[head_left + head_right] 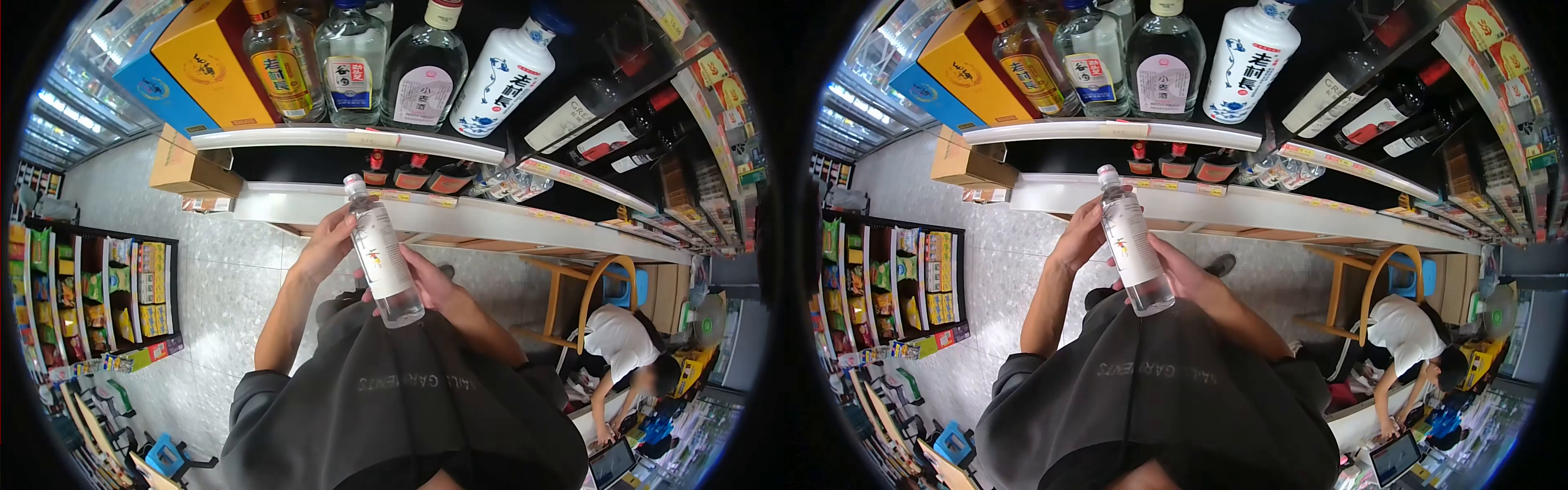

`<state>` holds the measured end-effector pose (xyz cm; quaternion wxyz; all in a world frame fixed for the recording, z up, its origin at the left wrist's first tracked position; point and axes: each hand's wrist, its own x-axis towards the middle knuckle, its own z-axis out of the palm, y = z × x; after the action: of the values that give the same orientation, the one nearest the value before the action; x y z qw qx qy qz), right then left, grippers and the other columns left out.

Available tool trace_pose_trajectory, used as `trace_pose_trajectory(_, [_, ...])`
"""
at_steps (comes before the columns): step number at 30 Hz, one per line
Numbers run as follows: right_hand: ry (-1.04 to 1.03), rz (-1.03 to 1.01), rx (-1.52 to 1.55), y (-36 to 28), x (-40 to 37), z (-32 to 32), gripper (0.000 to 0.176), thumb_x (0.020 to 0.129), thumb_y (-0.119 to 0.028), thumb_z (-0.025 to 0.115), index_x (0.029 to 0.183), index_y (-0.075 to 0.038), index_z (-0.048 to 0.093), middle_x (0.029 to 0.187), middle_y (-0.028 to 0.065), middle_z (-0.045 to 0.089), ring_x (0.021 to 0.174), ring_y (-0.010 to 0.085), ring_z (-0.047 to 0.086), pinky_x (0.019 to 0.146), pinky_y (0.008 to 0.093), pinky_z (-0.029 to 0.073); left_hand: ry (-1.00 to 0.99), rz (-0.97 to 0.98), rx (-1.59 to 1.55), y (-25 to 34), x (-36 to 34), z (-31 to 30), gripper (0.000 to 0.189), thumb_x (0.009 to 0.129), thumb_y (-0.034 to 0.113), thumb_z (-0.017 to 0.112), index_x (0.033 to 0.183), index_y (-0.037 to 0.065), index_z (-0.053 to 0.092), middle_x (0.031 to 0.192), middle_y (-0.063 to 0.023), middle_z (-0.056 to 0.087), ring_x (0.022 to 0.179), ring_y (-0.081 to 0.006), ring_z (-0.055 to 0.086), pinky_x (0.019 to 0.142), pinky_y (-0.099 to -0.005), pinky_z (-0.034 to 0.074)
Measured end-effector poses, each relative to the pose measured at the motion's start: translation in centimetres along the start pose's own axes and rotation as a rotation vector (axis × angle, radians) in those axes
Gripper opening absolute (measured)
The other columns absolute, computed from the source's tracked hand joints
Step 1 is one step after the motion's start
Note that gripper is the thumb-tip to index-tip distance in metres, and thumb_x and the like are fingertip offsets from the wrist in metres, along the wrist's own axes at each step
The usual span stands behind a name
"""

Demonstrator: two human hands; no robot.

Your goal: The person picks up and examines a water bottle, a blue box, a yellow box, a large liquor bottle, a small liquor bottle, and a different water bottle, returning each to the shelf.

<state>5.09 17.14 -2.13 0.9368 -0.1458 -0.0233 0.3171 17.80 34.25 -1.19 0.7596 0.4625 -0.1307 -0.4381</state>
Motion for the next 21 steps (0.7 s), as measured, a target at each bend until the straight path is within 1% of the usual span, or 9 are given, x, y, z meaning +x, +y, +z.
trace_pose_trajectory(2, [0.295, -0.12, -0.367, 0.0, -0.7, 0.9, 0.061, 0.101, -0.04, 0.039, 0.149, -0.006, 0.02, 0.144, 0.0187, 0.037, 0.126, 0.0341, 0.047, 0.094, 0.0458, 0.049, 0.042, 0.005, 0.011, -0.1, 0.2, 0.8, 0.082, 0.085, 0.05, 0.065, 0.14, -0.004, 0.035, 0.131, -0.0191, 0.051, 0.12, -0.0268, 0.053, 0.102, -0.0375, 0.042])
trace_pose_trajectory(5, [0.455, -0.203, -0.684, 0.2, -1.3, 2.6, 0.062, 0.101, -0.03, 0.044, 0.15, -0.006, 0.015, 0.143, 0.0136, 0.038, 0.126, 0.0236, 0.047, 0.097, 0.0363, 0.046, 0.051, 0.029, 0.012, 0.1, 0.4, 2.5, 0.076, 0.088, 0.046, 0.063, 0.139, -0.003, 0.036, 0.132, -0.0181, 0.051, 0.12, -0.027, 0.053, 0.099, -0.0384, 0.045])
trace_pose_trajectory(8, [0.488, -0.152, -0.917, 0.4, -2.6, 1.9, 0.066, 0.1, -0.031, 0.047, 0.151, -0.005, 0.013, 0.145, 0.0118, 0.036, 0.124, 0.0167, 0.046, 0.099, 0.0339, 0.043, 0.226, 0.088, -0.022, -1.0, 0.8, 3.9, 0.066, 0.09, 0.043, 0.061, 0.136, 0.0, 0.04, 0.124, -0.0148, 0.056, 0.113, -0.0257, 0.057, 0.087, -0.0388, 0.052])
trace_pose_trajectory(12, [0.48, -0.275, -0.875, 0.1, -3.2, 2.1, 0.057, 0.102, -0.036, 0.042, 0.146, -0.003, 0.027, 0.134, 0.0096, 0.047, 0.115, 0.0172, 0.052, 0.094, 0.034, 0.046, 0.252, 0.02, -0.221, -2.3, 1.5, 3.6, 0.06, 0.092, 0.043, 0.056, 0.134, 0.003, 0.043, 0.116, -0.0129, 0.059, 0.101, -0.0228, 0.06, 0.082, -0.0361, 0.053])
trace_pose_trajectory(14, [0.387, -0.378, -0.464, 0.1, -3.5, -2.8, 0.042, 0.103, -0.031, 0.038, 0.132, -0.001, 0.043, 0.116, 0.0052, 0.056, 0.107, 0.0153, 0.054, 0.085, 0.0307, 0.048, 0.197, 0.066, -0.519, -2.2, 1.7, 4.9, 0.054, 0.092, 0.043, 0.052, 0.129, 0.005, 0.046, 0.112, -0.0124, 0.058, 0.094, -0.0223, 0.06, 0.081, -0.0356, 0.053])
trace_pose_trajectory(15, [0.394, -0.379, -0.463, 0.9, -2.5, -5.3, 0.042, 0.103, -0.031, 0.038, 0.132, -0.001, 0.043, 0.116, 0.0052, 0.056, 0.107, 0.0153, 0.054, 0.085, 0.0307, 0.048, 0.167, 0.087, -0.669, -2.4, 1.8, 5.4, 0.051, 0.091, 0.043, 0.051, 0.127, 0.006, 0.047, 0.11, -0.0122, 0.058, 0.091, -0.0221, 0.06, 0.081, -0.0353, 0.053])
trace_pose_trajectory(16, [0.465, -0.333, -0.23, 2.0, -0.3, -7.6, 0.044, 0.103, -0.036, 0.035, 0.128, -0.001, 0.044, 0.109, 0.0036, 0.058, 0.101, 0.0166, 0.057, 0.084, 0.031, 0.049, 0.074, 0.119, -0.657, -2.9, 2.0, 5.3, 0.053, 0.089, 0.045, 0.052, 0.124, 0.006, 0.047, 0.109, -0.0106, 0.056, 0.094, -0.0225, 0.059, 0.084, -0.0367, 0.052])
trace_pose_trajectory(18, [0.415, -0.265, -0.314, 1.3, 0.2, -3.9, 0.05, 0.102, -0.043, 0.036, 0.13, -0.002, 0.043, 0.115, 0.0073, 0.058, 0.108, 0.0206, 0.057, 0.096, 0.0321, 0.046, 0.08, 0.157, -0.604, -3.4, 2.2, 6.7, 0.056, 0.088, 0.048, 0.053, 0.125, 0.005, 0.047, 0.11, -0.01, 0.056, 0.097, -0.023, 0.058, 0.086, -0.0383, 0.052])
trace_pose_trajectory(21, [0.25, -0.203, -0.087, 3.2, 0.0, -2.1, 0.051, 0.1, -0.042, 0.039, 0.133, -0.003, 0.04, 0.124, 0.0107, 0.052, 0.116, 0.0246, 0.052, 0.1, 0.0385, 0.043, 0.084, 0.237, -0.426, -4.3, 2.5, 8.1, 0.063, 0.087, 0.054, 0.053, 0.125, 0.004, 0.045, 0.114, -0.0092, 0.054, 0.103, -0.0247, 0.056, 0.092, -0.0427, 0.05])
